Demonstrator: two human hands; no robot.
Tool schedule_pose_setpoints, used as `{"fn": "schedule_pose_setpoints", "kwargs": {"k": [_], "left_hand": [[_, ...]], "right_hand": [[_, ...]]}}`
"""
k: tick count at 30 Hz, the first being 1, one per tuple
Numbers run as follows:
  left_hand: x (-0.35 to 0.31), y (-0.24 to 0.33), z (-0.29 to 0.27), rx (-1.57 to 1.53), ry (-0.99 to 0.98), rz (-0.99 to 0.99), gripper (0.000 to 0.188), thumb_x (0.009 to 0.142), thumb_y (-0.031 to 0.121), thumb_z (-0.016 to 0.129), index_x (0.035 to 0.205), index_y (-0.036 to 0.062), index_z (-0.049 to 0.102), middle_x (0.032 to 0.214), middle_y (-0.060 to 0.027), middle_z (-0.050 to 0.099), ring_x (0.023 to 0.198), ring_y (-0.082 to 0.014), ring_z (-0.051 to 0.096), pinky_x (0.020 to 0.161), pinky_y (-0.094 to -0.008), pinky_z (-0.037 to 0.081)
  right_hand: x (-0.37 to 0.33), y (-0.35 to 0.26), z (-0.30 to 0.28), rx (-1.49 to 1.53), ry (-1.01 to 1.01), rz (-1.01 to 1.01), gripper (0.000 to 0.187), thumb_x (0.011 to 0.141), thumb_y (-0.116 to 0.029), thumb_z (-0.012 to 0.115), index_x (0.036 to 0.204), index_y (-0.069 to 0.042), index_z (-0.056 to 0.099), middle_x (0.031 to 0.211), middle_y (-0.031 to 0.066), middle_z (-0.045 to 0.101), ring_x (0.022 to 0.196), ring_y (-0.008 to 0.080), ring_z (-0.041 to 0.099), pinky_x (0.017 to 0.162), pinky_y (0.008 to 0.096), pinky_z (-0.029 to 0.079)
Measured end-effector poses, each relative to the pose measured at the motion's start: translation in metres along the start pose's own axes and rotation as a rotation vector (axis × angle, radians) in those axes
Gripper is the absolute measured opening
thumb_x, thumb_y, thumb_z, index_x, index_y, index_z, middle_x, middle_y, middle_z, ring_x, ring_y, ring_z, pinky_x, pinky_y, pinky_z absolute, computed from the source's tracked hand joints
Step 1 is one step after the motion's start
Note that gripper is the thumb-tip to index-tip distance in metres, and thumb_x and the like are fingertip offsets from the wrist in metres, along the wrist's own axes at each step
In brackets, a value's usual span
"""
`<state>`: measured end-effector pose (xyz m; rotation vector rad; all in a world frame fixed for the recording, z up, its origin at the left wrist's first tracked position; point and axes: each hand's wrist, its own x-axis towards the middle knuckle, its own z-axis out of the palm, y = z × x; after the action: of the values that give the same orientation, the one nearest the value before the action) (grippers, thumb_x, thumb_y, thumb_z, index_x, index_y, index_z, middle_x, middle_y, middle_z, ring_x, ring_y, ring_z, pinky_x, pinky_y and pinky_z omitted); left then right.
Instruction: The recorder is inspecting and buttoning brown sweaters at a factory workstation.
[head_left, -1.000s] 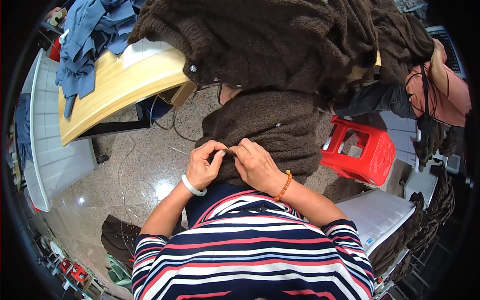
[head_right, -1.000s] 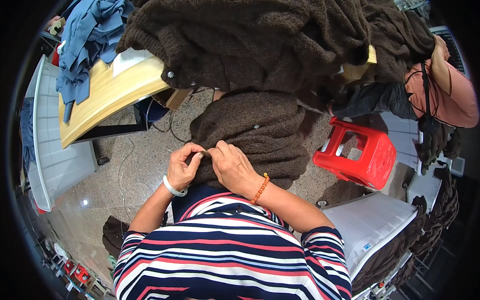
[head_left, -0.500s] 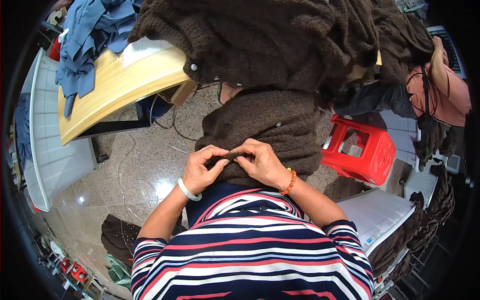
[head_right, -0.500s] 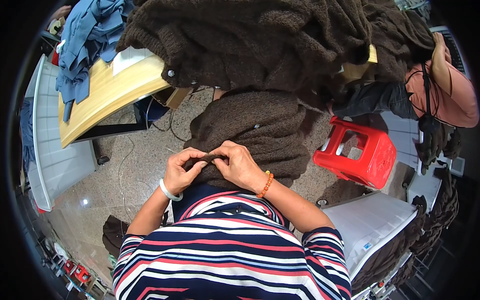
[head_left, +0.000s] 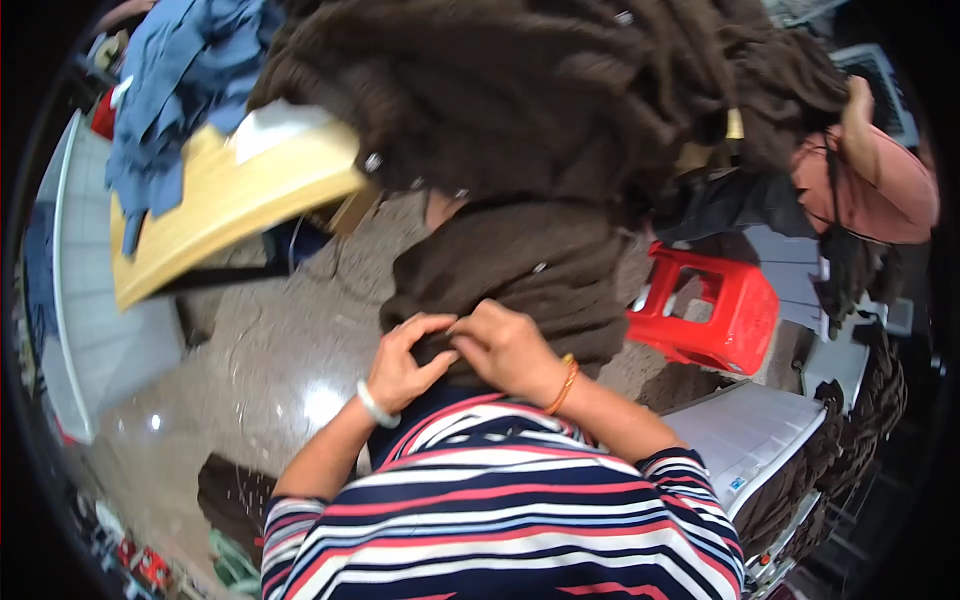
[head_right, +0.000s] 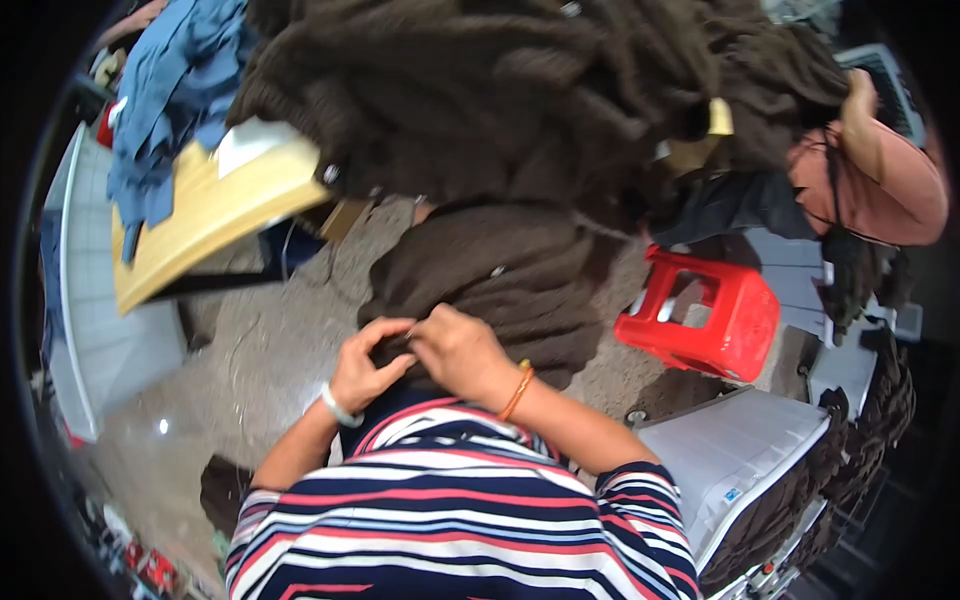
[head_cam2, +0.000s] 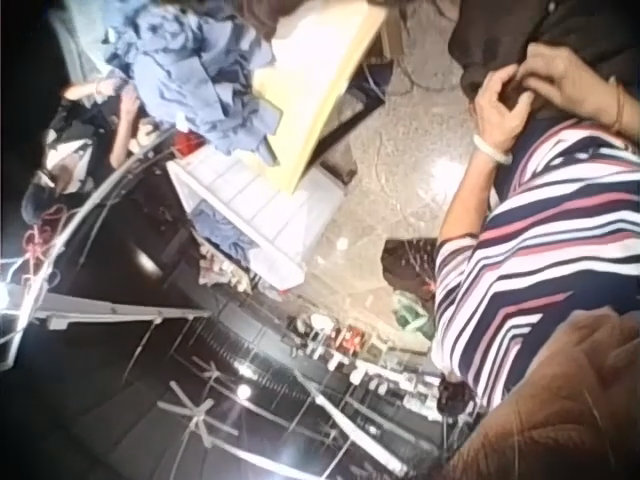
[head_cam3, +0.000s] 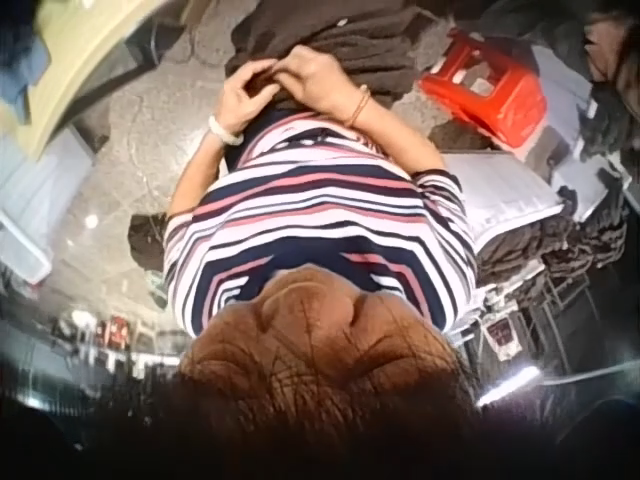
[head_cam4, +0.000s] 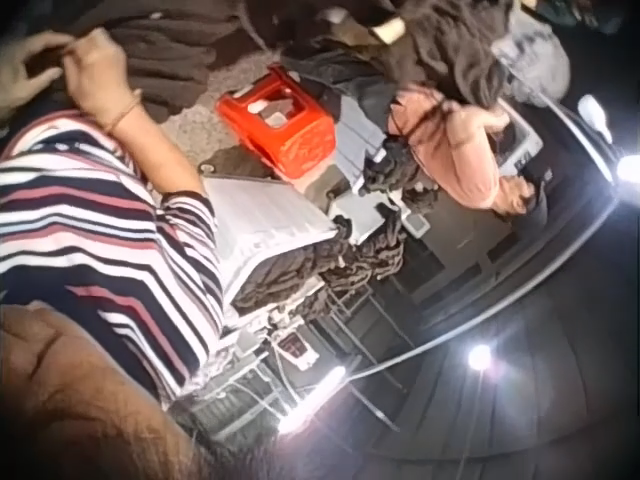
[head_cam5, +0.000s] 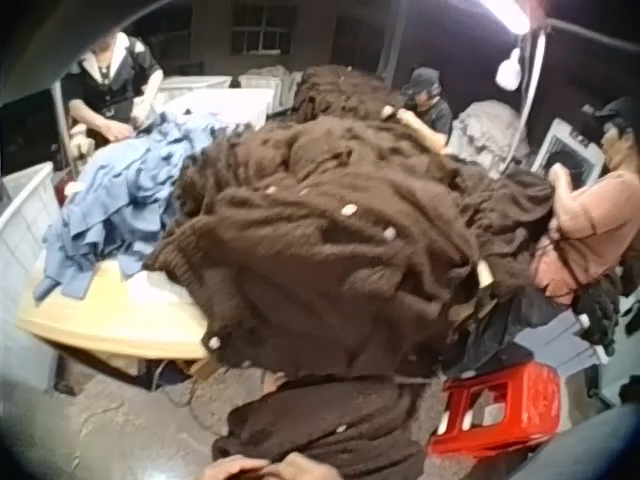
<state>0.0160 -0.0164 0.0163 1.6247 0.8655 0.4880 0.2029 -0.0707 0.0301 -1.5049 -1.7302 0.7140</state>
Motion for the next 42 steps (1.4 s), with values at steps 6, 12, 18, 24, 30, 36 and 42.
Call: {"fn": "schedule_pose_setpoints", "kwargs": {"k": [6, 12, 18, 24, 30, 36, 42], "left_hand": [[-0.003, -0.013, 0.020, 0.020, 0.302, 0.053, 0.037, 0.071, -0.001, 0.068, 0.106, 0.0053, 0.064, 0.098, -0.0117, 0.067, 0.090, -0.0304, 0.064, 0.081, -0.0356, 0.051], [-0.006, -0.016, 0.005, 0.177, 0.188, 0.083, 0.014, 0.070, 0.006, 0.068, 0.084, 0.0068, 0.066, 0.078, -0.0081, 0.066, 0.074, -0.0250, 0.061, 0.073, -0.0357, 0.043], [-0.019, -0.008, 0.003, 0.388, 0.133, 0.219, 0.015, 0.071, 0.012, 0.072, 0.083, 0.0068, 0.065, 0.079, -0.0095, 0.063, 0.079, -0.0292, 0.058, 0.077, -0.0406, 0.040], [-0.019, 0.007, 0.005, 0.422, 0.035, 0.214, 0.014, 0.066, 0.009, 0.071, 0.078, 0.0092, 0.064, 0.072, -0.0057, 0.058, 0.075, -0.0257, 0.056, 0.074, -0.0386, 0.037], [-0.015, 0.008, 0.005, 0.545, -0.063, 0.238, 0.018, 0.064, 0.004, 0.067, 0.081, 0.0084, 0.064, 0.075, -0.0056, 0.060, 0.077, -0.0270, 0.056, 0.077, -0.0388, 0.038], [0.006, -0.003, -0.021, -0.110, -0.196, -0.118, 0.036, 0.083, 0.001, 0.059, 0.119, 0.0026, 0.062, 0.104, -0.0119, 0.063, 0.088, -0.0224, 0.065, 0.078, -0.0326, 0.052], [0.033, -0.016, 0.007, 0.416, -0.144, 0.177, 0.017, 0.076, 0.012, 0.068, 0.090, 0.0044, 0.068, 0.091, -0.0153, 0.063, 0.082, -0.0380, 0.062, 0.071, -0.0428, 0.051]], "right_hand": [[0.001, -0.008, -0.002, -0.137, 0.009, -0.255, 0.013, 0.085, -0.014, 0.062, 0.095, -0.007, 0.062, 0.085, 0.0095, 0.054, 0.073, 0.0245, 0.060, 0.062, 0.0351, 0.050], [-0.005, -0.004, 0.004, 0.277, -0.081, 0.064, 0.014, 0.081, -0.010, 0.066, 0.088, -0.001, 0.059, 0.087, 0.0150, 0.057, 0.085, 0.0351, 0.062, 0.072, 0.0406, 0.051], [0.000, -0.019, -0.007, 0.110, -0.223, 0.089, 0.021, 0.079, -0.020, 0.070, 0.094, -0.004, 0.068, 0.093, 0.0174, 0.065, 0.093, 0.0354, 0.063, 0.082, 0.0435, 0.052], [-0.005, -0.030, -0.021, 0.062, -0.279, 0.069, 0.012, 0.081, -0.009, 0.070, 0.090, -0.003, 0.066, 0.083, 0.0112, 0.058, 0.075, 0.0326, 0.063, 0.065, 0.0393, 0.051], [-0.013, -0.016, -0.013, 0.162, -0.335, -0.015, 0.013, 0.082, -0.006, 0.067, 0.091, -0.002, 0.059, 0.091, 0.0133, 0.055, 0.077, 0.0346, 0.062, 0.065, 0.0427, 0.051], [-0.011, -0.017, -0.012, 0.097, -0.395, 0.008, 0.018, 0.080, -0.005, 0.066, 0.095, -0.001, 0.057, 0.092, 0.0154, 0.055, 0.080, 0.0362, 0.062, 0.068, 0.0429, 0.052], [-0.016, -0.021, -0.002, 0.079, -0.230, -0.071, 0.018, 0.077, -0.004, 0.062, 0.094, -0.004, 0.059, 0.091, 0.0155, 0.058, 0.080, 0.0346, 0.063, 0.067, 0.0419, 0.053]]}}
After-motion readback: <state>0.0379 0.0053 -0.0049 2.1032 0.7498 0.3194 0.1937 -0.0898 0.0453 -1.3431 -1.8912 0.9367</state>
